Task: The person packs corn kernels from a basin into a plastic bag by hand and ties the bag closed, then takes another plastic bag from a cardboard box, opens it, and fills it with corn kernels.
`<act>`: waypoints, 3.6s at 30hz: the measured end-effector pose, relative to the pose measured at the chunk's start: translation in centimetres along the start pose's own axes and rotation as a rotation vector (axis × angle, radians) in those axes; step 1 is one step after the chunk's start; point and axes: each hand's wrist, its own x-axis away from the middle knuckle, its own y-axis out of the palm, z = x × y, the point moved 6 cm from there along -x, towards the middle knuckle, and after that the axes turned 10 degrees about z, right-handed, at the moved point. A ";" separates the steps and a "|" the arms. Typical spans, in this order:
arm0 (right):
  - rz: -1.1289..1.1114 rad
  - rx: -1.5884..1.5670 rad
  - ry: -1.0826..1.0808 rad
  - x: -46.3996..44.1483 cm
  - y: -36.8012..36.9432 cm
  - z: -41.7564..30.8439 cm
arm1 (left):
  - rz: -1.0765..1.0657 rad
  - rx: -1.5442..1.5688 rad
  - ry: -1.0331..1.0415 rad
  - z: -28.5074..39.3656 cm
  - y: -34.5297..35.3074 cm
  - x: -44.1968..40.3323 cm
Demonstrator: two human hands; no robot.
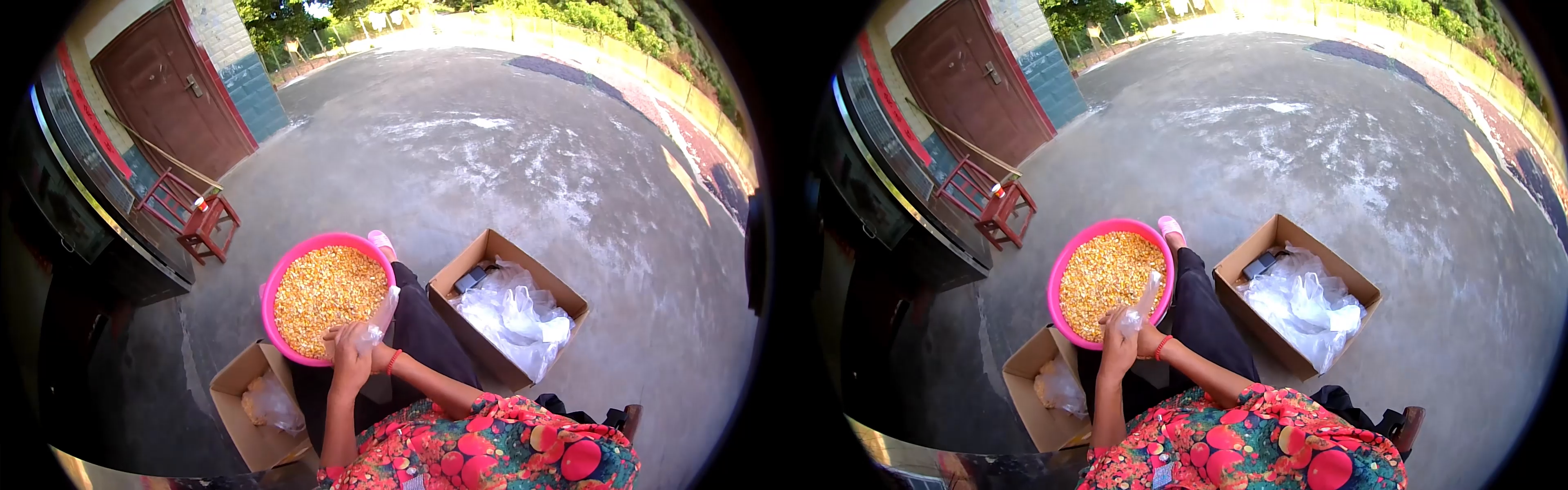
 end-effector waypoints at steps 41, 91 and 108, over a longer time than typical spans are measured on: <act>-0.207 0.350 -0.181 -2.3 -2.4 -12.9 | -0.480 0.853 -0.430 -2.6 1.8 3.3; -0.516 -0.255 0.260 -0.9 -0.2 -18.1 | -0.448 0.877 -0.378 -3.9 -4.1 4.4; -0.403 0.469 -0.001 -1.6 -2.1 -18.5 | -0.402 0.443 -0.256 -2.0 -6.8 3.2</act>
